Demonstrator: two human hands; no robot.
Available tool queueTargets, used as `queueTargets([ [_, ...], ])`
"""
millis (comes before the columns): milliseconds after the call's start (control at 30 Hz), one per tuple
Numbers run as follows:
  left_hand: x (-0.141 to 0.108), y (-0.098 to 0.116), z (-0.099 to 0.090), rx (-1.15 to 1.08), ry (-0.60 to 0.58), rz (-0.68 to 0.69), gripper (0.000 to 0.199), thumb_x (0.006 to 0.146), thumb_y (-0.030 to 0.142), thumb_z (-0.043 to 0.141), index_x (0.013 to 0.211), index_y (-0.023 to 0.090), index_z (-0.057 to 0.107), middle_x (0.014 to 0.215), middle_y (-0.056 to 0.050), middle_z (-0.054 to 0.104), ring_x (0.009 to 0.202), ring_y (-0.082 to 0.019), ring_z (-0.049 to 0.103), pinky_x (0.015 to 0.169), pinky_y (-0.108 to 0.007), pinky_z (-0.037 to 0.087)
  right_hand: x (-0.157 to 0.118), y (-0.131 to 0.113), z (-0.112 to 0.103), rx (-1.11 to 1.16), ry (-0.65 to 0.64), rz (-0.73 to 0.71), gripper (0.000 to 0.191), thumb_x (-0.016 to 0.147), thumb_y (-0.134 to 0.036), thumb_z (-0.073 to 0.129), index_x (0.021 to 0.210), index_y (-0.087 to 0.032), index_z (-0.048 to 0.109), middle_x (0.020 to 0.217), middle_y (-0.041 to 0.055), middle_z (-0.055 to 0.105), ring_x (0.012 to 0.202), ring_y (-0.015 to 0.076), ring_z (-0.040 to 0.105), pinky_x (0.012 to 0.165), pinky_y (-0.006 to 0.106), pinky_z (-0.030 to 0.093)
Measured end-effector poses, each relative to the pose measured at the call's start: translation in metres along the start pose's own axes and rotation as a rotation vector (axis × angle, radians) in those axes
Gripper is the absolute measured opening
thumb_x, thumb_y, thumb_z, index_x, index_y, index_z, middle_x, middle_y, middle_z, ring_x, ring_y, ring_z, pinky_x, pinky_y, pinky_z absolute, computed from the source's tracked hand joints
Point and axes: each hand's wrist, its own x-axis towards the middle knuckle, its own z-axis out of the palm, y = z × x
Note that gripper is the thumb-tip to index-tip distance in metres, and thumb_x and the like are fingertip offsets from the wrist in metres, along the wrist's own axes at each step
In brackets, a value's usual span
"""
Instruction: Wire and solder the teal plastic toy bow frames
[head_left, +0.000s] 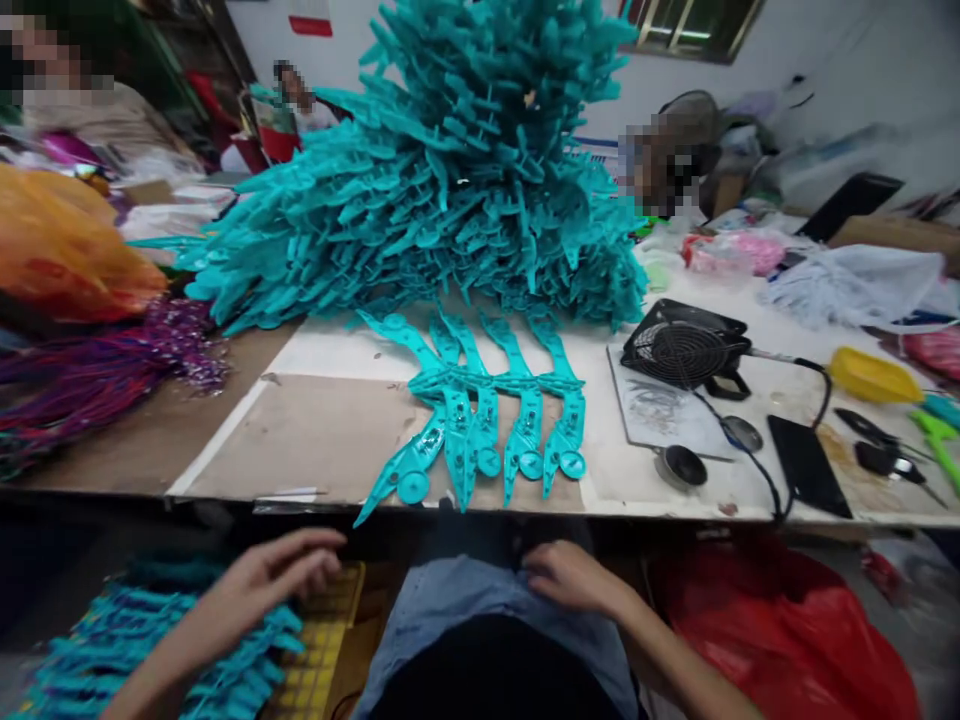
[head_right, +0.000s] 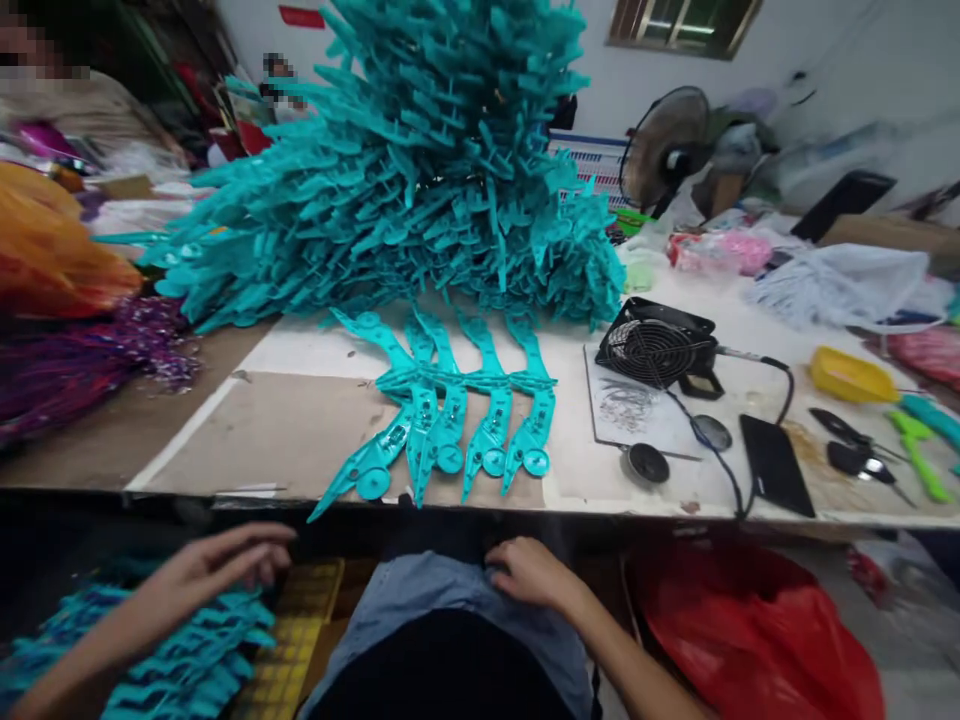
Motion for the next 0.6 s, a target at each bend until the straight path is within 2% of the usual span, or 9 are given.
queueTargets([
  [67, 0.021, 0.036, -0.017, 0.038, 0.219, 0.113, 0.05, 0.078, 0.061, 0.056, 0.107, 0.023, 0.068, 0.094, -0.005, 0.073, 0.086, -0.024, 0.065, 0.08, -0.035, 0.053, -0.016, -0.015, -0.02, 0.098, 0.09, -0.087, 0.021, 0.093, -0.03, 0.052, 0.098, -0.024, 0.071, 0.096, 0.0032, 0.073, 0.088, 0.0166, 0.068, 0.08, 0.026, 0.051],
  [100, 0.037, 0.052, -0.019, 0.064, 0.319, 0.169, 0.051, 0.076, 0.061, 0.057, 0.107, 0.022, 0.067, 0.1, -0.007, 0.072, 0.092, -0.025, 0.065, 0.083, -0.036, 0.052, -0.017, -0.023, -0.032, 0.13, 0.195, -0.119, 0.023, 0.093, -0.032, 0.05, 0.1, -0.025, 0.071, 0.096, 0.0026, 0.073, 0.088, 0.0168, 0.068, 0.08, 0.027, 0.05],
  [167, 0.075, 0.078, -0.012, 0.123, 0.411, 0.257, 0.053, 0.073, 0.059, 0.059, 0.105, 0.018, 0.068, 0.107, -0.01, 0.07, 0.096, -0.026, 0.064, 0.085, -0.035, 0.05, -0.003, -0.036, -0.058, 0.093, 0.463, -0.126, 0.027, 0.093, -0.037, 0.048, 0.1, -0.026, 0.071, 0.096, 0.0037, 0.073, 0.089, 0.0193, 0.066, 0.082, 0.031, 0.049],
  [200, 0.095, 0.089, -0.006, 0.133, 0.418, 0.291, 0.054, 0.071, 0.056, 0.062, 0.107, 0.016, 0.067, 0.107, -0.011, 0.07, 0.094, -0.026, 0.064, 0.086, -0.035, 0.05, 0.011, -0.041, -0.07, 0.037, 0.582, -0.112, 0.027, 0.093, -0.038, 0.048, 0.099, -0.025, 0.071, 0.095, 0.0051, 0.073, 0.09, 0.021, 0.065, 0.083, 0.034, 0.048],
  [267, 0.131, 0.106, 0.007, 0.084, 0.408, 0.262, 0.057, 0.069, 0.051, 0.066, 0.112, 0.013, 0.065, 0.098, -0.011, 0.071, 0.087, -0.024, 0.065, 0.079, -0.032, 0.05, 0.049, -0.05, -0.089, -0.076, 0.702, -0.082, 0.026, 0.092, -0.034, 0.049, 0.099, -0.023, 0.071, 0.099, 0.0077, 0.071, 0.096, 0.0233, 0.062, 0.089, 0.037, 0.046],
  [333, 0.159, 0.121, 0.016, 0.031, 0.427, 0.202, 0.058, 0.069, 0.047, 0.068, 0.114, 0.01, 0.063, 0.091, -0.012, 0.071, 0.084, -0.023, 0.065, 0.073, -0.03, 0.049, 0.089, -0.058, -0.099, -0.157, 0.729, -0.018, 0.025, 0.092, -0.032, 0.051, 0.104, -0.021, 0.07, 0.107, 0.0097, 0.068, 0.104, 0.0243, 0.058, 0.094, 0.038, 0.043],
  [433, 0.189, 0.138, 0.02, 0.013, 0.477, 0.166, 0.051, 0.07, 0.045, 0.068, 0.105, 0.008, 0.066, 0.084, -0.013, 0.071, 0.086, -0.026, 0.065, 0.068, -0.028, 0.047, 0.133, -0.065, -0.102, -0.235, 0.701, 0.097, 0.035, 0.09, -0.04, 0.055, 0.117, -0.019, 0.065, 0.116, 0.0121, 0.061, 0.111, 0.0263, 0.053, 0.095, 0.039, 0.042],
  [500, 0.203, 0.145, 0.022, 0.006, 0.484, 0.159, 0.04, 0.069, 0.041, 0.067, 0.093, 0.009, 0.069, 0.076, -0.012, 0.07, 0.084, -0.027, 0.065, 0.066, -0.028, 0.046, 0.147, -0.065, -0.099, -0.228, 0.66, 0.143, 0.041, 0.088, -0.044, 0.058, 0.12, -0.019, 0.063, 0.117, 0.0126, 0.06, 0.111, 0.027, 0.052, 0.095, 0.039, 0.042],
  [600, 0.22, 0.15, 0.027, -0.018, 0.485, 0.16, 0.025, 0.067, 0.033, 0.065, 0.078, 0.011, 0.07, 0.065, -0.009, 0.067, 0.076, -0.026, 0.065, 0.063, -0.028, 0.044, 0.154, -0.058, -0.095, -0.154, 0.632, 0.183, 0.036, 0.086, -0.033, 0.059, 0.117, -0.017, 0.065, 0.116, 0.0115, 0.06, 0.109, 0.0249, 0.054, 0.097, 0.036, 0.041],
])
